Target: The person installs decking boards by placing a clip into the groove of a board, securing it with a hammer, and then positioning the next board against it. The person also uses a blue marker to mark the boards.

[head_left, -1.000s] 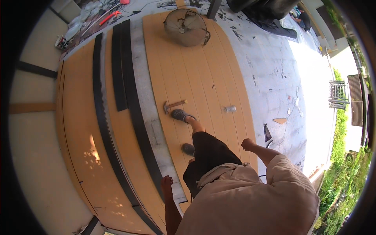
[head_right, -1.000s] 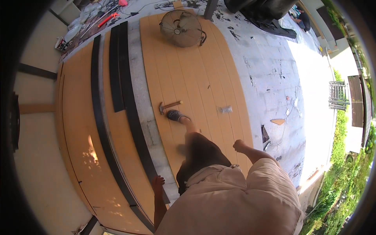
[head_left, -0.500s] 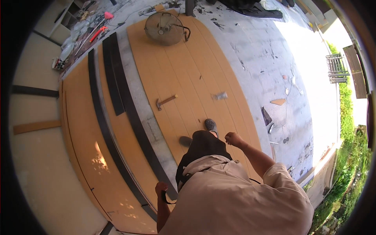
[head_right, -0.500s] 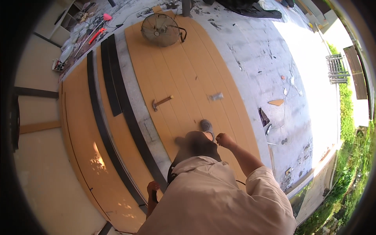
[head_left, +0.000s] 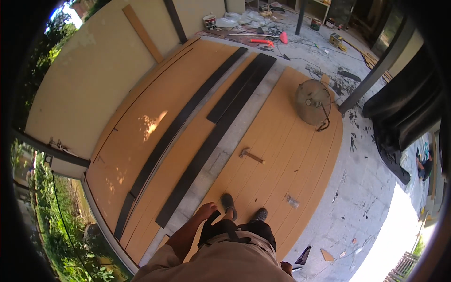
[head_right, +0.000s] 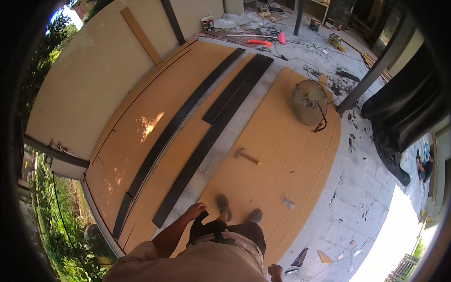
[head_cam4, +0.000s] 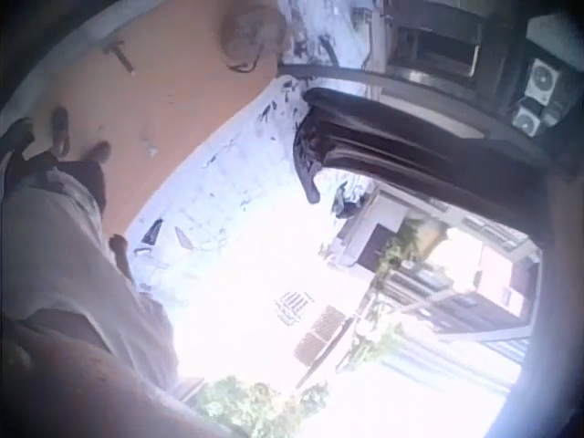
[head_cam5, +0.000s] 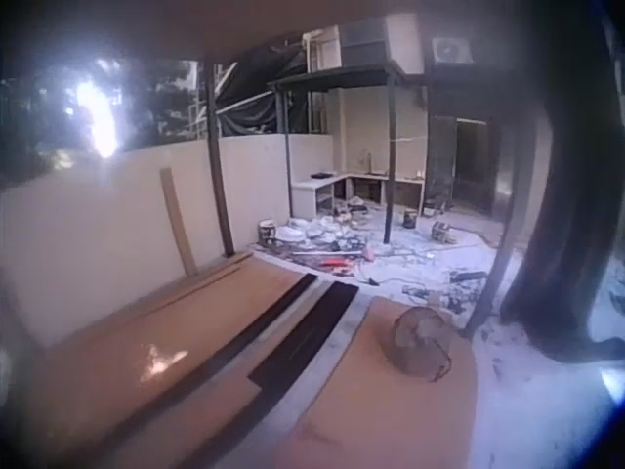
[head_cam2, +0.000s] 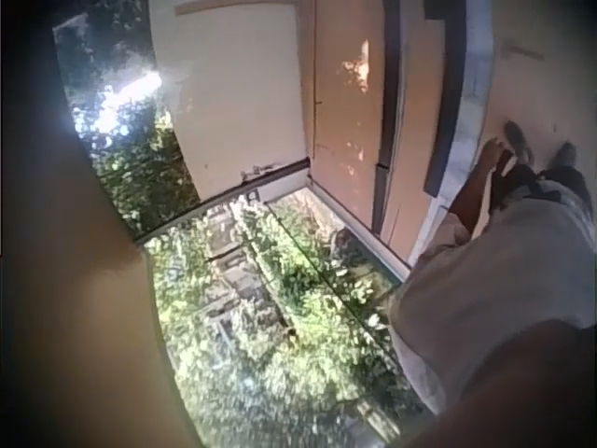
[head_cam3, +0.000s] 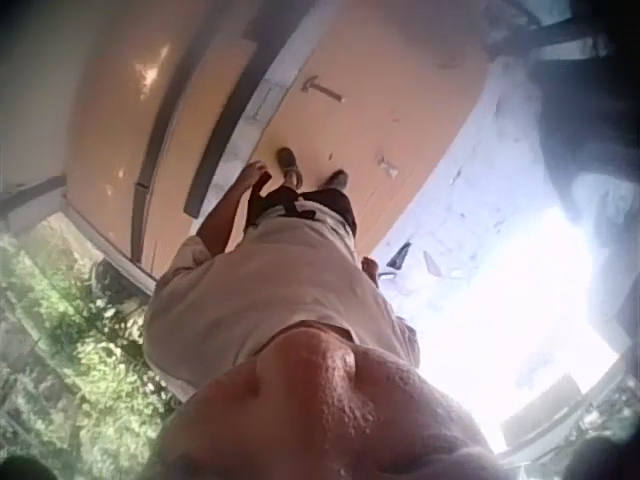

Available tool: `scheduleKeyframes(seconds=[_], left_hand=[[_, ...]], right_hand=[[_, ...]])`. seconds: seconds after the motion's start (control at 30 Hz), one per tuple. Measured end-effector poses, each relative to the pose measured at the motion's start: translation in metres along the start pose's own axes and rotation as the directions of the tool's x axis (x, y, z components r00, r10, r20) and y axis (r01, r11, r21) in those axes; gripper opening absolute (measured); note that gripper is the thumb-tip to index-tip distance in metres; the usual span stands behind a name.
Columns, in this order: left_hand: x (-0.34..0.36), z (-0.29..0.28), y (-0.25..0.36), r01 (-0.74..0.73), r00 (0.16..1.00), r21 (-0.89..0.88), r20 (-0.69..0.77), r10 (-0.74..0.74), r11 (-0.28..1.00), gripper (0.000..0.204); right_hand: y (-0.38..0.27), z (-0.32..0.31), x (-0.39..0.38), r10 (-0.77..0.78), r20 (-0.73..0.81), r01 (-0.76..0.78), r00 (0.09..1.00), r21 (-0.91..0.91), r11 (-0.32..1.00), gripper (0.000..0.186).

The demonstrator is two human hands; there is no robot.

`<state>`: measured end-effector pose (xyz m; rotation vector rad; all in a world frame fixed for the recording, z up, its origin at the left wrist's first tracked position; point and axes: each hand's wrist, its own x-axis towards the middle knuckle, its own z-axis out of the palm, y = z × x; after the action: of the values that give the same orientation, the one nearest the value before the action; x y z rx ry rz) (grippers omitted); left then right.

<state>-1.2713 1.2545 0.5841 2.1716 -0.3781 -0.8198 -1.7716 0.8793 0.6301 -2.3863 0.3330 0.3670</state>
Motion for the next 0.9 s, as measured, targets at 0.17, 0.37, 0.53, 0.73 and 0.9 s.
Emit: scheduleKeyframes(seconds=[0.17, 0.37, 0.53, 0.73, 0.9], left_hand=[[-0.061, 0.022, 0.035, 0.187, 0.977, -0.211, -0.059, -0.203, 0.960, 0.035], [-0.124, 0.053, -0.064, 0.578, 0.707, -0.658, 0.110, -0.698, 0.482, 0.025], [-0.173, 0.092, -0.073, 0.638, 0.614, -0.662, 0.129, -0.779, 0.394, 0.008], [-0.113, 0.072, -0.027, 0.619, 0.762, -0.496, 0.194, -0.618, 0.608, 0.010], [-0.047, 0.050, 0.025, 0.393, 0.914, -0.478, 0.106, -0.392, 0.786, 0.026]], right_hand=[[0.073, -0.014, -0.013, 0.672, 0.479, -0.658, 0.565, 0.753, 0.017, 0.020], [0.134, -0.102, 0.108, 0.769, 0.154, -0.417, 0.621, 0.895, 0.158, 0.020], [0.000, -0.225, 0.198, 0.584, -0.225, -0.217, 0.780, 0.779, 0.589, 0.029], [0.005, -0.151, 0.159, 0.584, -0.121, -0.228, 0.803, 0.842, 0.488, 0.027], [0.089, -0.016, 0.029, 0.698, 0.284, -0.393, 0.657, 0.919, -0.005, 0.020]])
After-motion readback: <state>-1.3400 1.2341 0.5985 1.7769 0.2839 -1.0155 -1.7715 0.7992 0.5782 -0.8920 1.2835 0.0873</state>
